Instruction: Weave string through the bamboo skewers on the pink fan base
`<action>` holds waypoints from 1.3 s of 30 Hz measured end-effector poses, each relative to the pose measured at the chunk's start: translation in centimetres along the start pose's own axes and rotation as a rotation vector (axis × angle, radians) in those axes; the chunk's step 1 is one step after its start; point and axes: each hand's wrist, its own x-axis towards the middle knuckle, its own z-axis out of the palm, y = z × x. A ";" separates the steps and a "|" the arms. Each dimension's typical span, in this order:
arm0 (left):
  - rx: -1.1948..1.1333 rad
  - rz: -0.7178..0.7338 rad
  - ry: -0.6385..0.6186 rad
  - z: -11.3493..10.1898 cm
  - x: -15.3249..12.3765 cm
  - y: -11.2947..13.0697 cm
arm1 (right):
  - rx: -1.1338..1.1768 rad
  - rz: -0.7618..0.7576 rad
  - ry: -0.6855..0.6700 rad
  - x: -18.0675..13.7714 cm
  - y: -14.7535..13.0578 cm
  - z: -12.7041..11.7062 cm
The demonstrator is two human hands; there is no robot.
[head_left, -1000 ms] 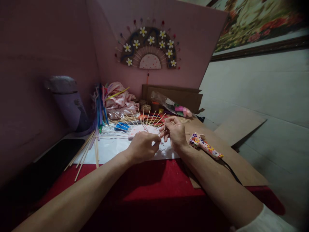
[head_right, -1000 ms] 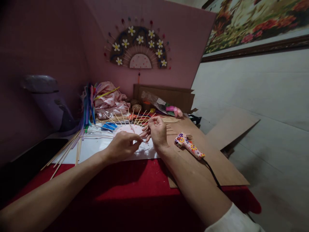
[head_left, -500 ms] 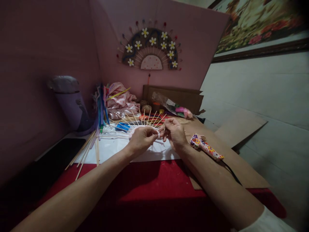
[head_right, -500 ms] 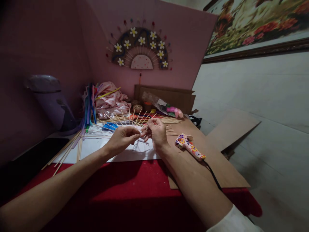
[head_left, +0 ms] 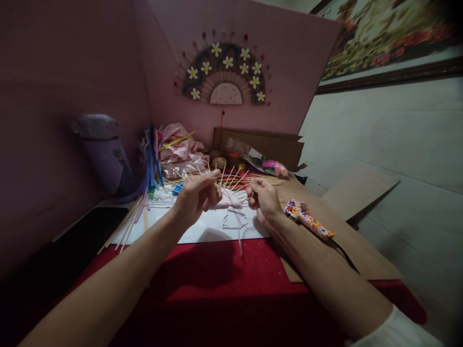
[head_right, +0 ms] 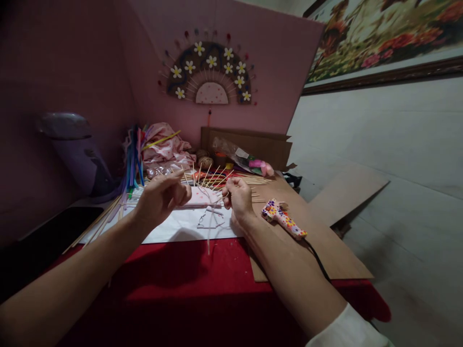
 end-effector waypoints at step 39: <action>0.666 -0.005 0.007 0.1 0.0 -3.6 | -0.275 -0.126 -0.370 -1.2 0.2 0.8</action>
